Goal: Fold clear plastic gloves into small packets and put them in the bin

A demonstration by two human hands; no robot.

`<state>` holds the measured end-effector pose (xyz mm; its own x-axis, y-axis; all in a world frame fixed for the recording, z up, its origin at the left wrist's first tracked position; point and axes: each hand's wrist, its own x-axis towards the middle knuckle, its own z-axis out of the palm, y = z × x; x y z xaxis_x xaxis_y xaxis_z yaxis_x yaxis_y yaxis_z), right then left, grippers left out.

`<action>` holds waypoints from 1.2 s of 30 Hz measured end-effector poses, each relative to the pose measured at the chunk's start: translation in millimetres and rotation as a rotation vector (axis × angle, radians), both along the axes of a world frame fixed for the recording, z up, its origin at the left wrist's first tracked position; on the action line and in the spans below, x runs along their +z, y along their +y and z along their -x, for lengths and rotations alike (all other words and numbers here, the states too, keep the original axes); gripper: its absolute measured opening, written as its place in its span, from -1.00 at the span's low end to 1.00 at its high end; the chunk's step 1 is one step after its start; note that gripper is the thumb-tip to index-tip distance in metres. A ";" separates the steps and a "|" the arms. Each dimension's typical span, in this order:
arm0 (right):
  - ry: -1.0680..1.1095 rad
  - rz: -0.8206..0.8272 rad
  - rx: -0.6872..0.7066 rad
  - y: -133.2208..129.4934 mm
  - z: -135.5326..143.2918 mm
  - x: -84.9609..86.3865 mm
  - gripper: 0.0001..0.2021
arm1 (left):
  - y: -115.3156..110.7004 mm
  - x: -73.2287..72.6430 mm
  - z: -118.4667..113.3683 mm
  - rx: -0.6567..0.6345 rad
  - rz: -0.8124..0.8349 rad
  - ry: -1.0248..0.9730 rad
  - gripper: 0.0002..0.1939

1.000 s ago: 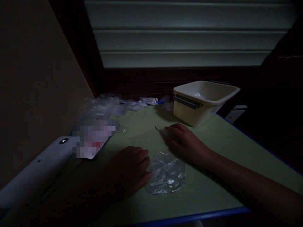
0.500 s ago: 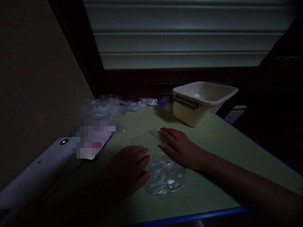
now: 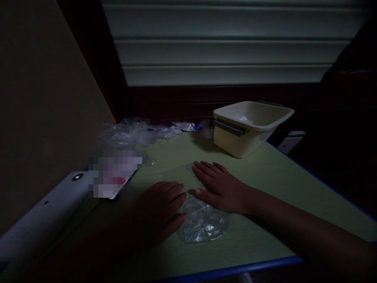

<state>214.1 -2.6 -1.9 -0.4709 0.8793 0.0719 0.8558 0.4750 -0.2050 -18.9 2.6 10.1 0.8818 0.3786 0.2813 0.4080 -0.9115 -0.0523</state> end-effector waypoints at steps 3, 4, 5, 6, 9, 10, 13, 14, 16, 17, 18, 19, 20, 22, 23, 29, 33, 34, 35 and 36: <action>0.149 0.000 0.005 2.3 -7.0 2.2 -0.30 | 0.1 -1.1 2.0 -0.023 -0.001 -0.040 -0.71; 0.189 -0.003 0.014 2.7 -9.2 2.6 -0.31 | 0.1 -1.3 2.3 -0.033 0.002 -0.050 -0.71; 0.212 -0.004 0.028 2.8 -10.8 2.5 -0.32 | 0.0 -1.5 2.4 -0.039 0.007 -0.059 -0.71; 0.212 -0.002 0.043 2.6 -11.6 2.0 -0.33 | 0.0 -1.6 2.4 -0.045 0.014 -0.064 -0.72; 0.161 -0.010 0.080 0.9 -9.2 -1.0 -0.38 | 0.4 -2.5 2.3 -0.052 0.042 -0.054 -0.73; 0.169 -0.026 0.078 0.7 -7.7 -1.7 -0.41 | 0.8 -3.0 2.4 -0.052 0.045 -0.056 -0.73; 0.272 -0.102 0.020 3.0 -5.6 -0.7 -0.52 | 4.0 -5.7 4.0 -0.008 0.027 -0.093 -0.74; 0.306 -0.125 -0.015 4.9 -6.6 0.4 -0.56 | 5.7 -6.8 4.9 0.027 0.014 -0.112 -0.73; 0.343 -0.157 -0.095 9.7 -11.1 2.2 -0.61 | 9.7 -8.8 6.9 0.115 -0.014 -0.136 -0.71; 0.355 -0.165 -0.131 12.2 -14.1 2.4 -0.63 | 11.9 -9.5 7.8 0.155 -0.028 -0.138 -0.70; 0.365 -0.167 -0.160 14.5 -17.1 2.1 -0.65 | 13.9 -9.9 8.4 0.193 -0.035 -0.128 -0.70; 0.372 -0.165 -0.180 16.3 -19.8 1.3 -0.68 | 15.7 -10.0 8.8 0.225 -0.038 -0.113 -0.69; 0.377 -0.157 -0.191 17.7 -21.9 0.1 -0.70 | 17.2 -9.8 8.8 0.249 -0.038 -0.094 -0.69; 0.381 -0.133 -0.193 19.0 -23.6 -2.2 -0.74 | 19.1 -8.5 8.0 0.276 -0.024 -0.056 -0.69; 0.382 -0.121 -0.191 19.0 -23.2 -2.9 -0.75 | 19.6 -7.7 7.3 0.281 -0.012 -0.041 -0.71; 0.376 -0.065 -0.209 15.8 -13.6 -0.7 -0.81 | 19.4 -4.8 3.0 0.256 0.056 -0.006 -0.78; 0.379 -0.029 -0.249 15.2 -12.0 0.8 -0.80 | 18.0 -4.7 2.6 0.246 0.052 -0.013 -0.79; 0.379 -0.020 -0.255 15.2 -12.5 1.2 -0.80 | 17.8 -5.0 2.8 0.241 0.047 -0.015 -0.80; 0.380 -0.010 -0.260 15.2 -13.1 1.7 -0.81 | 17.8 -5.4 3.0 0.233 0.043 -0.018 -0.80; 0.383 0.001 -0.263 15.2 -13.8 2.3 -0.83 | 17.8 -5.9 3.1 0.225 0.041 -0.021 -0.81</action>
<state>227.9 12.6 0.4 -0.1714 0.9654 0.1965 0.8096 0.2517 -0.5302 -22.1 20.4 4.2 0.7680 0.5763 0.2795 0.6016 -0.7988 -0.0063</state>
